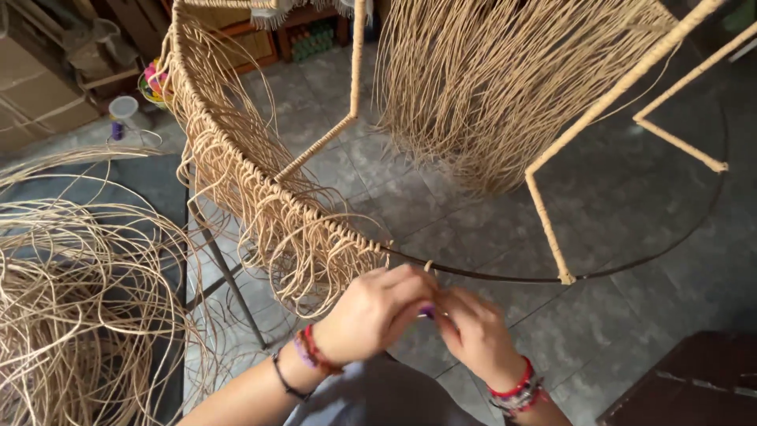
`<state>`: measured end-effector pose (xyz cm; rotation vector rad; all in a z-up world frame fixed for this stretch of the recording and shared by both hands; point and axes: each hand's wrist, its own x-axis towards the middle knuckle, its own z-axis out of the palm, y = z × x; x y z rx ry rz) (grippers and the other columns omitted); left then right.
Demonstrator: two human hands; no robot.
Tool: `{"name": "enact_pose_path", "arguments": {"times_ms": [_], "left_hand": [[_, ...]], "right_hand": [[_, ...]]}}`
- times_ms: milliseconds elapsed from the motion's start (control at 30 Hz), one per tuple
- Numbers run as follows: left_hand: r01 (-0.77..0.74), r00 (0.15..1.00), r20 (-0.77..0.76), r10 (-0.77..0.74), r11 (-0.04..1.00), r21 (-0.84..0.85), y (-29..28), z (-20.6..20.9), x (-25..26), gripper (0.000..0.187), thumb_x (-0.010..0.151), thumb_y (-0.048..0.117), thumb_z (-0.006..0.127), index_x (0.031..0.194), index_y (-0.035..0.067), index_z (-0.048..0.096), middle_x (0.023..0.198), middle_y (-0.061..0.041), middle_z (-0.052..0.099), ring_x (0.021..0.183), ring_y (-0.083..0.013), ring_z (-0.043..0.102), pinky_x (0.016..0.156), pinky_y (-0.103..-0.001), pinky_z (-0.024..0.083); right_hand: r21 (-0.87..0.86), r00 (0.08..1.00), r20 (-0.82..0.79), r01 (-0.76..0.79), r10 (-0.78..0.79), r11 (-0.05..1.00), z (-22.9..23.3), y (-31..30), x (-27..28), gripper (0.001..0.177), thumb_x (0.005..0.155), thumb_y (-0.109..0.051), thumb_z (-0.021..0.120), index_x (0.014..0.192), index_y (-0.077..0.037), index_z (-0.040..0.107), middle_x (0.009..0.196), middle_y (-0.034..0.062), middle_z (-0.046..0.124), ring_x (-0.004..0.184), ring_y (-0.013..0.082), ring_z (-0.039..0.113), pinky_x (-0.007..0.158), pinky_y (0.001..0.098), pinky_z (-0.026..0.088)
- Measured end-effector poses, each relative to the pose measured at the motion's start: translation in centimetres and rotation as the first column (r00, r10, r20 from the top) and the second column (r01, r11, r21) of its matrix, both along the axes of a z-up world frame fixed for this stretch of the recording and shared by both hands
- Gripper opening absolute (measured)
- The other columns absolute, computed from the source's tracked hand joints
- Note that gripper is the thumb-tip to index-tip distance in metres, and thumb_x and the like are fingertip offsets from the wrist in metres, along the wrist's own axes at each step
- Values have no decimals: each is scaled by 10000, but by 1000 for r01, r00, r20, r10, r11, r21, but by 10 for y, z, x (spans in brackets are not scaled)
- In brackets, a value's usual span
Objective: Weaving and knotting natural fibers onto a circular frame to create a furniture piece
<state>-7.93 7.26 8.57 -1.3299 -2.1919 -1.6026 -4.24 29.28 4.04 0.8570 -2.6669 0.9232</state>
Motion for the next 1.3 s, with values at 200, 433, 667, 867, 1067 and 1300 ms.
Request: {"name": "enact_pose_path", "arguments": {"times_ms": [200,433,667,867,1067,1300], "left_hand": [[-348,932,98,348,937,-13,26,-2,-11,35,1020,123,596,999,125,568,713,-20,635,562,-181,634,554,-303,471],[-466,884,1,468,880,-97,26,-14,-17,131,954,135,651,1057,144,571,740,-26,653,604,-259,637,585,-380,493],[-360,869,-350,350,932,38,1,-70,7,253,968,179,679,1170,32,634,1083,-145,625,843,-295,598,742,-390,506],[-278,849,-430,308,951,134,9,-76,-10,194,1006,233,698,1043,44,677,1098,-98,606,943,-307,582,818,-411,525],[-11,967,-252,45,991,135,-6,-47,-19,334,1035,183,316,860,88,585,811,-96,522,814,-321,537,802,-420,419],[-118,-40,714,-699,713,691,7,-107,-2,152,1031,161,555,1057,19,600,613,-27,509,528,-108,419,487,-207,239]], "right_hand": [[-50,817,-511,282,-267,958,-3,-10,-4,234,1001,-169,608,789,-70,626,639,39,436,510,221,436,491,382,356],[-14,901,-405,164,-155,986,3,-9,-6,163,1026,-150,579,1087,-108,724,772,25,569,630,228,565,601,373,477],[-256,898,421,253,-128,933,6,-6,-15,109,928,-159,698,916,-99,788,656,-68,681,556,31,511,514,229,429],[-467,842,537,338,-42,817,5,-3,-22,139,910,-144,699,885,-35,782,843,34,803,770,106,718,702,236,548],[-440,886,424,385,-190,811,-5,-10,-21,178,930,-173,676,964,-32,780,902,75,840,809,129,786,711,226,582],[-460,927,319,333,-196,823,-9,-11,-35,134,907,-58,705,1002,-44,798,915,62,802,764,117,748,706,216,580]]}}
